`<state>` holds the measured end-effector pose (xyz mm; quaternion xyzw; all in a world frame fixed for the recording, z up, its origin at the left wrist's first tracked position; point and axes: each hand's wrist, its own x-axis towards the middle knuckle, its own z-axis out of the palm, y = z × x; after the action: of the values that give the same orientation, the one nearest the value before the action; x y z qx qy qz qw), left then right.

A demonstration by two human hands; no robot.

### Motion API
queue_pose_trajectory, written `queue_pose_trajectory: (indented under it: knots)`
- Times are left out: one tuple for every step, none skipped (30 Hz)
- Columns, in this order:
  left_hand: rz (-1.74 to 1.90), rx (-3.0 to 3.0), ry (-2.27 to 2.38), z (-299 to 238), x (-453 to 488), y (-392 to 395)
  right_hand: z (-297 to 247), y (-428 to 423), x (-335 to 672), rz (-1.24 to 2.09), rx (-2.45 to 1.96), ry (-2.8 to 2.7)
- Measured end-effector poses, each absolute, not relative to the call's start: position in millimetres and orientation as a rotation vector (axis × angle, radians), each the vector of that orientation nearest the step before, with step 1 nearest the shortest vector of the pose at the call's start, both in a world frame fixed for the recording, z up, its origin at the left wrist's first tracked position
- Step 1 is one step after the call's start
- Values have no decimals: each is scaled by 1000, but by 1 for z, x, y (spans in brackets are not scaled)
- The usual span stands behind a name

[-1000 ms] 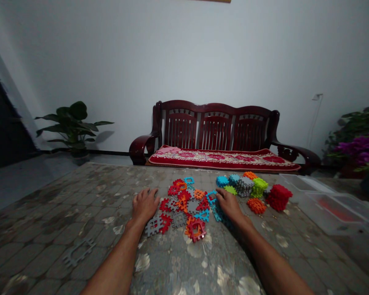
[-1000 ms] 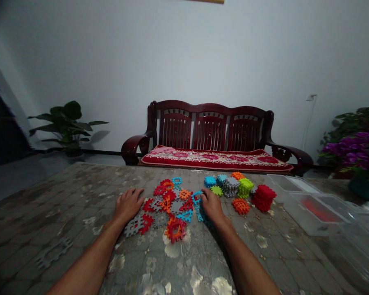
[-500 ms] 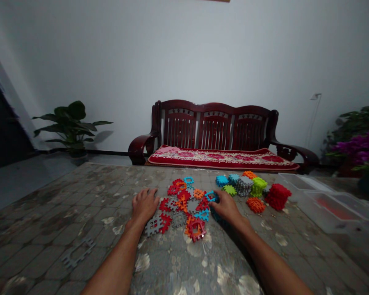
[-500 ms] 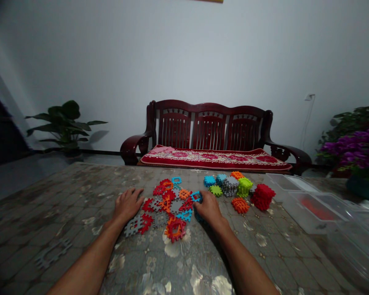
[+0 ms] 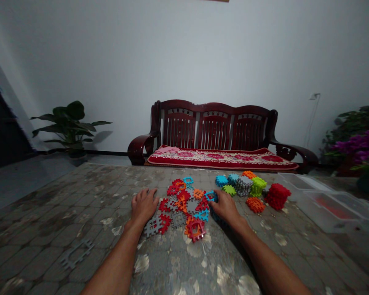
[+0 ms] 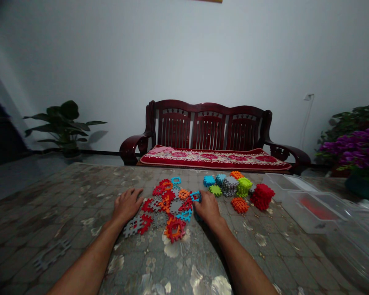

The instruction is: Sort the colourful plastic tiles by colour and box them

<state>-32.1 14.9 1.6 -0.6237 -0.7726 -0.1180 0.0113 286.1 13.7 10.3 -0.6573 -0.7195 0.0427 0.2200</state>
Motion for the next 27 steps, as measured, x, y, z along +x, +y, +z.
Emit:
queue_pose_trajectory:
  knots:
    - [-368,-1944,-2403,1,-32,15,12,13,285,118,-1828,-1996]
    - [-367,-1941,-2397,0,-32,15,13,12,284,111,-1839,-2001]
    - [-366,-1938,-2394,0,-32,15,14,11,283,98,-1853,-2008]
    - [-362,-1935,-2394,-1,-32,16,14,10,281,80,-1867,-2015]
    - [-358,-1930,-2398,-1,-33,16,15,9,280,57,-1878,-2024]
    - [-355,-1927,-2401,-1,-33,16,15,8,280,36,-1888,-2036]
    - [-356,-1924,-2400,-1,-33,16,16,7,280,18,-1898,-2045]
    - [-361,-1924,-2397,-2,-33,16,18,6,280,2,-1907,-2050]
    - [-368,-1923,-2393,-2,-32,16,20,5,281,-17,-1917,-2048]
    - [-373,-1923,-2391,-1,-32,16,24,5,283,-42,-1933,-2035]
    - [-375,-1922,-2391,-1,-32,16,29,6,286,-72,-1956,-2013]
    - [-371,-1923,-2393,-1,-32,16,34,8,289,-108,-1983,-1986]
    - [-363,-1924,-2398,0,-32,16,40,11,293,-145,-2012,-1956]
    - [-353,-1928,-2403,0,-32,16,47,14,296,-180,-2044,-1928]
    - [-345,-1932,-2409,1,-32,16,54,19,300,-211,-2078,-1904]
    - [-340,-1936,-2415,1,-31,16,60,25,303,-239,-2106,-1890]
    - [-339,-1938,-2421,2,-31,15,65,30,305,-266,-2124,-1887]
    - [-343,-1937,-2424,2,-31,15,70,37,307,-295,-2135,-1897]
    - [-351,-1936,-2424,2,-31,15,73,43,308,-321,-2139,-1921]
    - [-363,-1933,-2420,3,-30,15,76,48,309,-342,-2137,-1958]
    - [-374,-1929,-2417,2,-30,15,77,53,309,-359,-2133,-1996]
    - [-384,-1926,-2412,2,-30,14,78,58,309,-366,-2134,-2028]
    - [-389,-1924,-2409,2,-30,14,78,62,309,-366,-2142,-2050]
    - [-389,-1923,-2410,2,-30,14,77,65,309,-363,-2155,-2060]
    - [-384,-1925,-2415,2,-30,14,76,67,309,-361,-2168,-2064]
    - [-376,-1927,-2422,2,-31,14,75,69,308,-362,-2183,-2064]
    - [-370,-1930,-2427,2,-31,14,74,71,308,-368,-2194,-2067]
